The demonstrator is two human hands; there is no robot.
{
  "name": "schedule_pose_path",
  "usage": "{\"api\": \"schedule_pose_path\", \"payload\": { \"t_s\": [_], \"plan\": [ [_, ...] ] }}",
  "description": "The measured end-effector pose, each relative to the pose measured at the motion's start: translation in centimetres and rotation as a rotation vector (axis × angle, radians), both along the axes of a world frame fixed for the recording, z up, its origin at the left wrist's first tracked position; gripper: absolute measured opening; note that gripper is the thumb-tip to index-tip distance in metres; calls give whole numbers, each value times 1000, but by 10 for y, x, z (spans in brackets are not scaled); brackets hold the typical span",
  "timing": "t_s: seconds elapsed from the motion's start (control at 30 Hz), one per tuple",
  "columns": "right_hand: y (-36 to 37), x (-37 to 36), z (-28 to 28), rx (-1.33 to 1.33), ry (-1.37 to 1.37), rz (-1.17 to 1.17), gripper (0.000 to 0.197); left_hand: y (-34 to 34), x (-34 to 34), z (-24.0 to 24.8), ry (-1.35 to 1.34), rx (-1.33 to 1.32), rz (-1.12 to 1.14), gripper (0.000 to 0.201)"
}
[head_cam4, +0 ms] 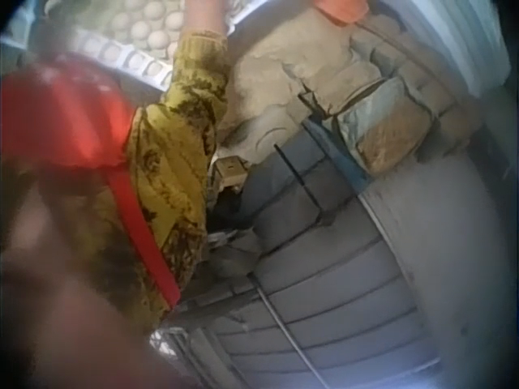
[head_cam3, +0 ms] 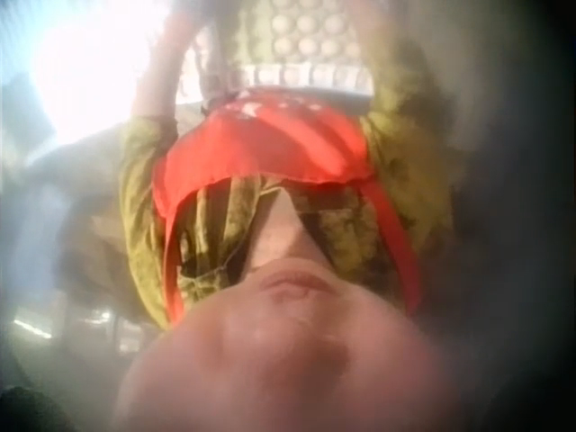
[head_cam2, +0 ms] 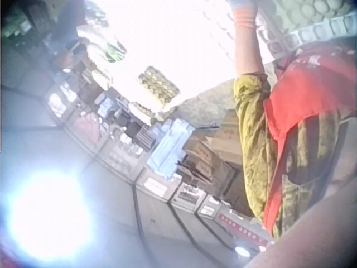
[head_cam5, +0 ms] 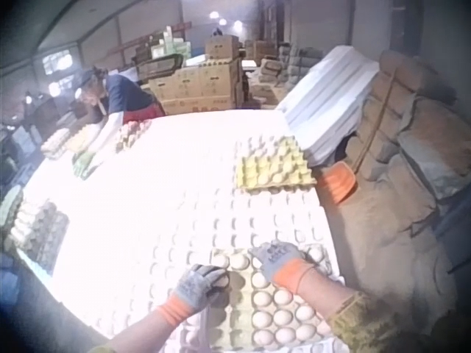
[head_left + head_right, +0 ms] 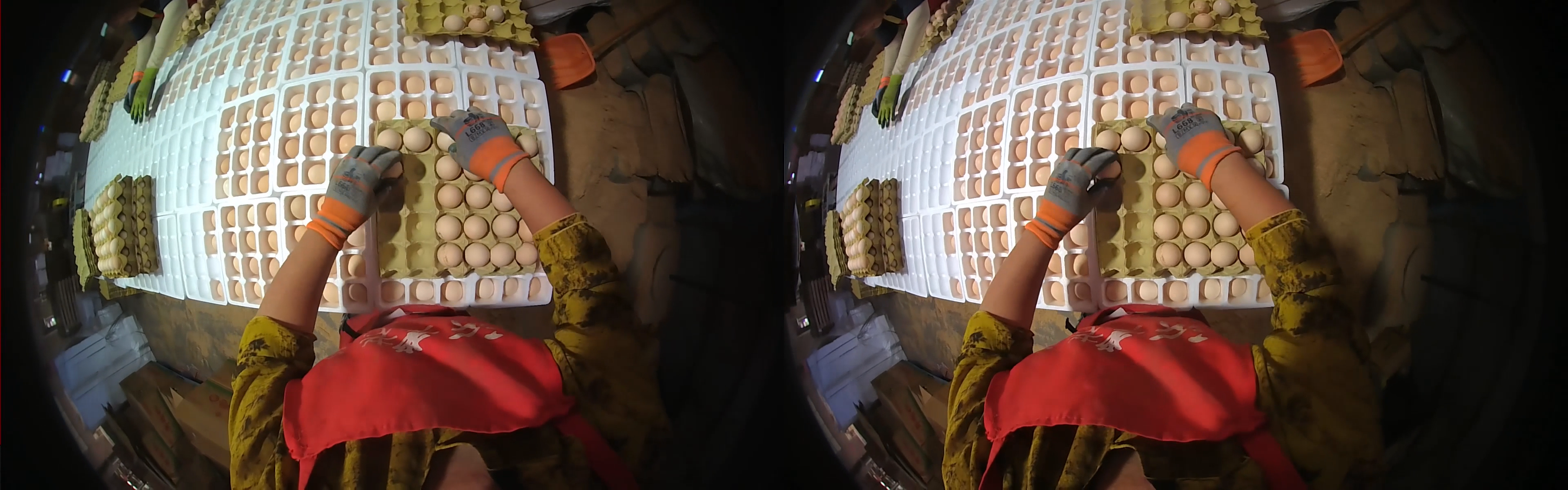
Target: The person picks up eggs by hand from a large white tray and places them into egg cartons. They handle several eggs at a time, filling the cartons before stacking them on the side of the table.
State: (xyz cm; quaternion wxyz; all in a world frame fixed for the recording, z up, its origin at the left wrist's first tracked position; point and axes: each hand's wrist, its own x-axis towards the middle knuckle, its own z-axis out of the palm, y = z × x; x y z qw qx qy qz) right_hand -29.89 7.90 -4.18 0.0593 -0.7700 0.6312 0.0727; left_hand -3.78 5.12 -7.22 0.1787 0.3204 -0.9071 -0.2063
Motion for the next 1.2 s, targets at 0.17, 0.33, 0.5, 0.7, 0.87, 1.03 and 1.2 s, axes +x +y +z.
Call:
{"api": "schedule_pose_path", "payload": {
  "t_s": [0.17, 0.33, 0.5, 0.7, 0.87, 1.03, 1.2],
  "plan": [
    [6, -1, -6, -65, -18, 48, 45, -15, 16, -10, 847, 1097, 385, 30],
    [21, -32, -10, 15, -1339, -387, 39, -17, -21, 16, 140, 223, 206, 37],
    [63, -46, -13, 101, -1780, -326, 43, -32, -24, 4, -177, 1, 127, 38],
    [43, -34, 21, 402, -1507, -403, 36, -48, 9, -9, 857, 1012, 119, 45],
    [28, 19, 18, 33, -34, 53, 38, -59, -17, 2, 474, 1032, 279, 41],
    [26, 33, 4, 67, 267, 36, 31, -32, -71, 33, -259, -13, 124, 40],
    [56, 15, 32, 100, -682, -308, 34, -36, -57, 18, -287, 4, 165, 39]
  ]
}}
